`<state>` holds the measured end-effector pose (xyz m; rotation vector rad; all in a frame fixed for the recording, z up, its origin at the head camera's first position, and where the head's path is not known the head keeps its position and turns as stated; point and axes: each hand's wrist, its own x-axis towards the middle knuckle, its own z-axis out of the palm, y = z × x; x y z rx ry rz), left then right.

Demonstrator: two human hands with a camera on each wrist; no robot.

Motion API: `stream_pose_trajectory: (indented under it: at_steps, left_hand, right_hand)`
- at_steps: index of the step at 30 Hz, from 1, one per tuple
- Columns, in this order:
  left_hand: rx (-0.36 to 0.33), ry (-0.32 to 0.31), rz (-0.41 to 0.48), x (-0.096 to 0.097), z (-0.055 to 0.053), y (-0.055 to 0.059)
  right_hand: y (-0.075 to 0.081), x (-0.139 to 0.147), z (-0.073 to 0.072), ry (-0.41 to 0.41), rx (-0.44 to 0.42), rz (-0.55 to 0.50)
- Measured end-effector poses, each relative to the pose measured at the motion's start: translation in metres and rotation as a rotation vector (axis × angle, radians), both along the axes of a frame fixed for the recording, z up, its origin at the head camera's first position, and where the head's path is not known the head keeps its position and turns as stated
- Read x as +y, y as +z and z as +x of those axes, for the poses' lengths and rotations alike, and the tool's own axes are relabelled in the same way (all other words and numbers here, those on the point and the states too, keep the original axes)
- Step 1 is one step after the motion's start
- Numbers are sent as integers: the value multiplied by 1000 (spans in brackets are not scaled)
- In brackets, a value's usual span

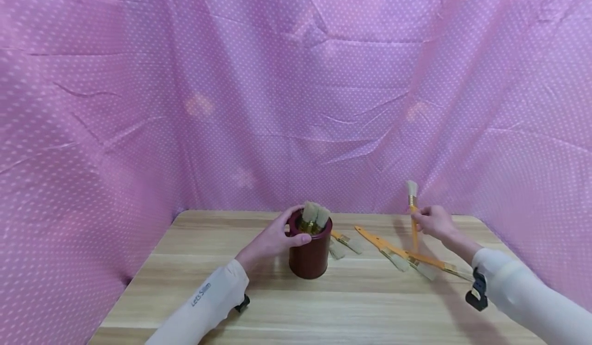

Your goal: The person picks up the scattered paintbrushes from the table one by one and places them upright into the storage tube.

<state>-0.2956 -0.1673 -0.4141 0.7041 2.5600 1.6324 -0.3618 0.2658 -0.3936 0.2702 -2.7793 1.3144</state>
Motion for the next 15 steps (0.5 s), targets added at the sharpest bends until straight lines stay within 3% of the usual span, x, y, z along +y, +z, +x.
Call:
stream_pose_trajectory:
  at_steps: [8, 15]
  left_hand:
    - [4, -2, -11, 1, 1, 0]
    - [-1, 10, -4, -1, -2, -2]
  right_hand:
    - [27, -36, 17, 101, -32, -74]
    - [50, -76, 33, 193, 31, -167]
